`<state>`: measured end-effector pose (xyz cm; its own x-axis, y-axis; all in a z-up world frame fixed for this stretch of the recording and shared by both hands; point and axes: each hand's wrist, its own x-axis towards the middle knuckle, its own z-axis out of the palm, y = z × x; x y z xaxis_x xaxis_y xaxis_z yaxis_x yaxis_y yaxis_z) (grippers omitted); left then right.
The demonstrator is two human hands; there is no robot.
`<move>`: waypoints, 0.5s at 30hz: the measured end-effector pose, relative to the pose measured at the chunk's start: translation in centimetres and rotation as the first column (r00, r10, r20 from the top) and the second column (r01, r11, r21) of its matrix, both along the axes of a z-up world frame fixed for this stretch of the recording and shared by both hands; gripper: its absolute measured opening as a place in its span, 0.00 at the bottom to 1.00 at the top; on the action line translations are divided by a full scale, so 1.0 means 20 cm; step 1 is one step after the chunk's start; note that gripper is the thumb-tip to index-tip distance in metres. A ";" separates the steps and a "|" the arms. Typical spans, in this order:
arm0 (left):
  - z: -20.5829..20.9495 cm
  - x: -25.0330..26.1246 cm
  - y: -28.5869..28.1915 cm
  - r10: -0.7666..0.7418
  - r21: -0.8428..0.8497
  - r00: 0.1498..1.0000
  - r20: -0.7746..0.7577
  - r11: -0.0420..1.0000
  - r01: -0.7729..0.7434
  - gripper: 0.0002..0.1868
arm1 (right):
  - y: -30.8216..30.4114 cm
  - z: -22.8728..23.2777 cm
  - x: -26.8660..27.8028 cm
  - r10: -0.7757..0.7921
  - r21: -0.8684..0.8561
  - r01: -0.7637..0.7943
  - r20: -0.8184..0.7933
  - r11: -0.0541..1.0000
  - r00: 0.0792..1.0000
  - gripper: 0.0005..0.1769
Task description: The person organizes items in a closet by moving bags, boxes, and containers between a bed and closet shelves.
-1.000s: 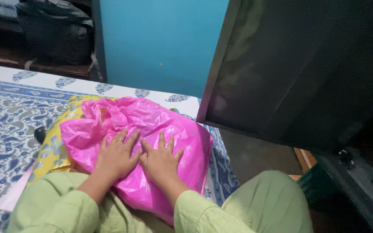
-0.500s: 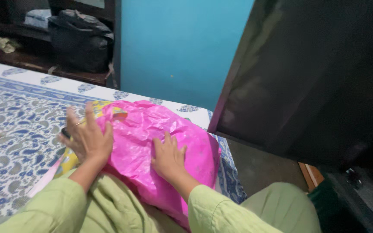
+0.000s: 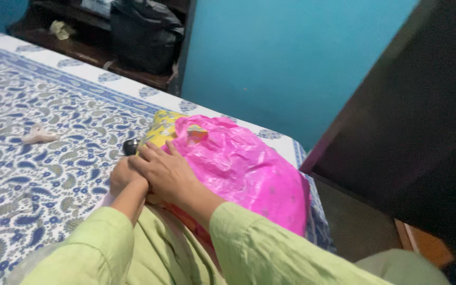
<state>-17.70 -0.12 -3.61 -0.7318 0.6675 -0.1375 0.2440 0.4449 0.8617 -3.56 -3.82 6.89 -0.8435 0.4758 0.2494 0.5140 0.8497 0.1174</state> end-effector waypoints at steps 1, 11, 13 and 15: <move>0.01 -0.04 -0.01 0.042 -0.051 0.999 0.019 0.998 -0.041 0.34 | 0.04 -0.02 -0.05 0.009 -0.003 -0.009 0.004 1.000 1.000 0.41; -0.03 -0.10 0.00 0.459 -0.228 0.881 -0.118 0.851 -0.474 0.45 | 0.10 -0.16 -0.28 -0.346 0.033 0.349 0.242 0.937 0.906 0.37; 0.01 -0.11 -0.07 0.308 -0.305 0.951 -0.022 0.904 -0.300 0.39 | 0.11 -0.16 -0.29 -0.349 0.013 0.358 0.257 0.934 0.901 0.34; 0.08 -0.09 -0.12 0.150 -0.359 0.985 0.089 0.927 -0.109 0.35 | 0.12 -0.16 -0.28 -0.186 0.116 0.167 0.184 0.979 0.965 0.33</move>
<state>-19.51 -2.50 -2.06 -0.7743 0.4620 -0.4324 0.0743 0.7450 0.6630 -9.23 -1.35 3.77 -0.7850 0.6026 0.1436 0.6142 0.7268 0.3074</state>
